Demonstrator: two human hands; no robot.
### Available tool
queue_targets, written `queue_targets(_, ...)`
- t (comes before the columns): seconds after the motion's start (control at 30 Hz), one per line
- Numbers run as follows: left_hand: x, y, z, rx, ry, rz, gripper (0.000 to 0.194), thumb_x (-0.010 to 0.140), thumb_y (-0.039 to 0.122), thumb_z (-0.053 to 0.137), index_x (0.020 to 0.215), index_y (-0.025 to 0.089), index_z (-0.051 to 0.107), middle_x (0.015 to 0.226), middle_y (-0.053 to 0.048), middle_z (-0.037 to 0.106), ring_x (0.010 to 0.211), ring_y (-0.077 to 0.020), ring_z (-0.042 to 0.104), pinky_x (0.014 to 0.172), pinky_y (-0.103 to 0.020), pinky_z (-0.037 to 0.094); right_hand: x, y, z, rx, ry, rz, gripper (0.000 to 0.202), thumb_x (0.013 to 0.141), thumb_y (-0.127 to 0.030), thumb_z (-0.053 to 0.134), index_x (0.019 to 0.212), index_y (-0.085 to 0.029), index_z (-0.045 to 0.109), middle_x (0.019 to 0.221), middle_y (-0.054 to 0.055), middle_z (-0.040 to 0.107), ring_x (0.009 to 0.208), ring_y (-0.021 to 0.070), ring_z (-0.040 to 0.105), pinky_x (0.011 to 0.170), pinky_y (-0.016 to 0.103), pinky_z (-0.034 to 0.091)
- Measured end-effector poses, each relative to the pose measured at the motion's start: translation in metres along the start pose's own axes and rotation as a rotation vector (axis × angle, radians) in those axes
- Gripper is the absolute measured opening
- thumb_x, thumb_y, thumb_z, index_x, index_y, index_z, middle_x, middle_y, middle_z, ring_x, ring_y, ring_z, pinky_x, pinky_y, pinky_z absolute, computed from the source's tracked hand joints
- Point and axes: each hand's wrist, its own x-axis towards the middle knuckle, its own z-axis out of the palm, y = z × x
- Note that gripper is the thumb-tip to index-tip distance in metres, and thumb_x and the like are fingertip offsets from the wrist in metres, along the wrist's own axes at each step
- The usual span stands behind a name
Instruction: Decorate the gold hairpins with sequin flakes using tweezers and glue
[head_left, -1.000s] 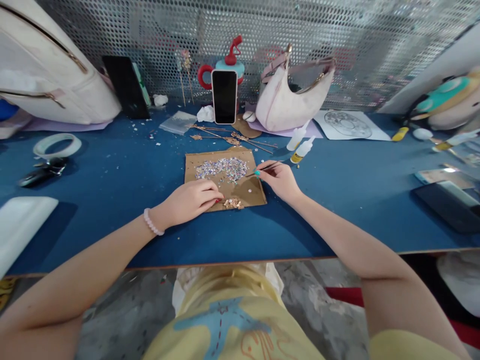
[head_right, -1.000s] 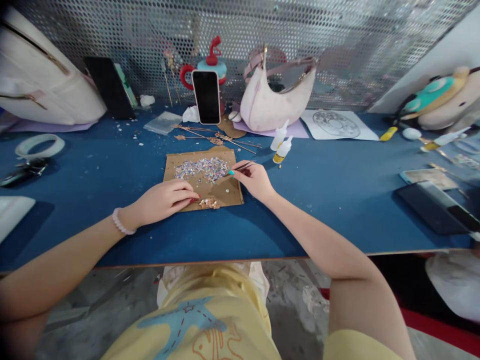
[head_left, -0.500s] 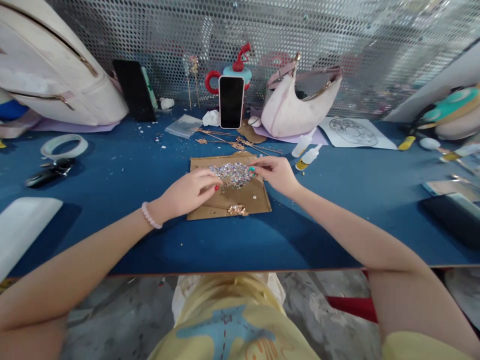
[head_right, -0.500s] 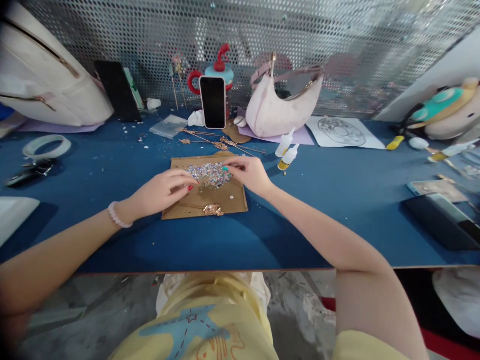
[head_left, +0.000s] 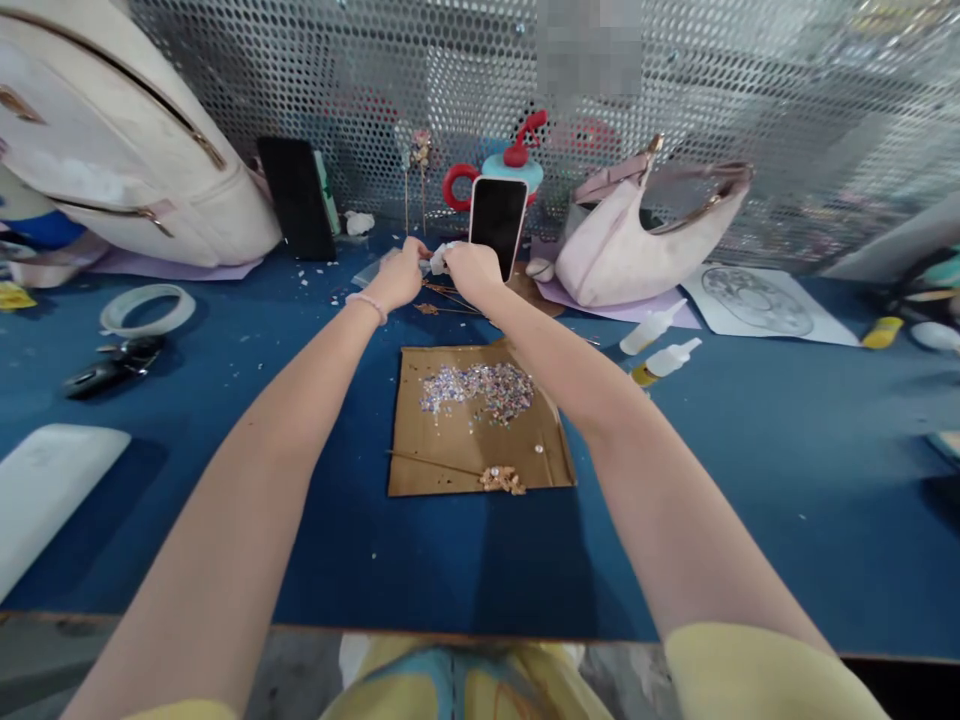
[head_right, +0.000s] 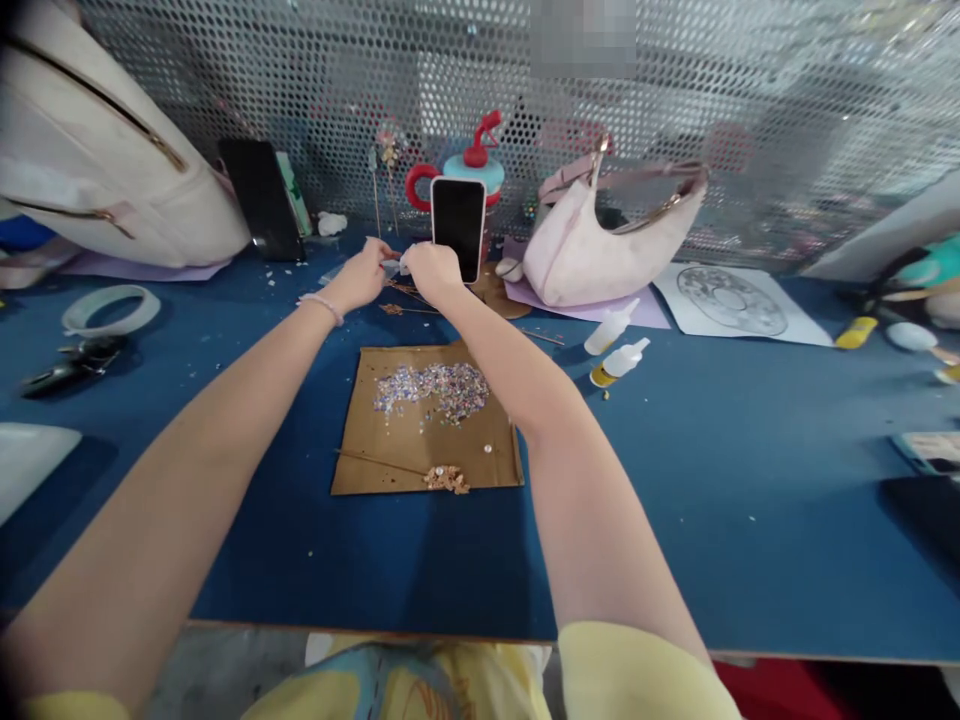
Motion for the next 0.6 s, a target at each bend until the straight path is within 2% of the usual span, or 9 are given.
queue_targets(0.17,0.004,-0.001,0.016,0.112,-0.041,0.005,0.042,0.082,0.007,0.038,0.124,0.009,0.040,0.117,-0.019,0.061,0.116,-0.0309,0.055,0.107,-0.052,0.028,0.006,0.000,0.015,-0.026,-0.009,0.079,0.034,0.086,0.000,0.036,0.101,-0.002,0.067,0.102,0.022,0.068,0.099,0.0303,0.065,0.083,0.042,0.048)
queue_targets(0.3,0.003,-0.001,0.020,0.178,-0.066,0.032,0.040,0.082,0.009,0.040,0.122,0.006,0.042,0.113,-0.020,0.061,0.115,-0.0333,0.055,0.111,-0.055,0.017,0.005,-0.002,0.019,-0.014,-0.024,0.109,0.032,0.084,-0.002,0.042,0.106,-0.004,0.064,0.106,0.021,0.067,0.101,0.0316,0.064,0.085,0.044,0.050)
queue_targets(0.4,0.004,0.001,0.021,0.206,-0.072,0.022,0.041,0.082,0.008,0.039,0.123,0.006,0.041,0.109,-0.020,0.061,0.114,-0.0334,0.056,0.111,-0.057,0.014,0.003,0.000,0.016,0.003,-0.043,0.117,0.031,0.083,-0.004,0.045,0.108,-0.004,0.064,0.105,0.020,0.067,0.098,0.0307,0.065,0.084,0.044,0.051)
queue_targets(0.6,0.005,0.006,0.019,0.215,-0.091,0.007,0.040,0.082,0.009,0.040,0.121,0.006,0.042,0.103,-0.020,0.064,0.110,-0.0341,0.058,0.109,-0.059,0.014,-0.006,0.010,0.004,0.037,-0.076,0.096,0.026,0.082,-0.008,0.048,0.098,-0.008,0.068,0.101,0.016,0.068,0.097,0.0294,0.064,0.086,0.043,0.049)
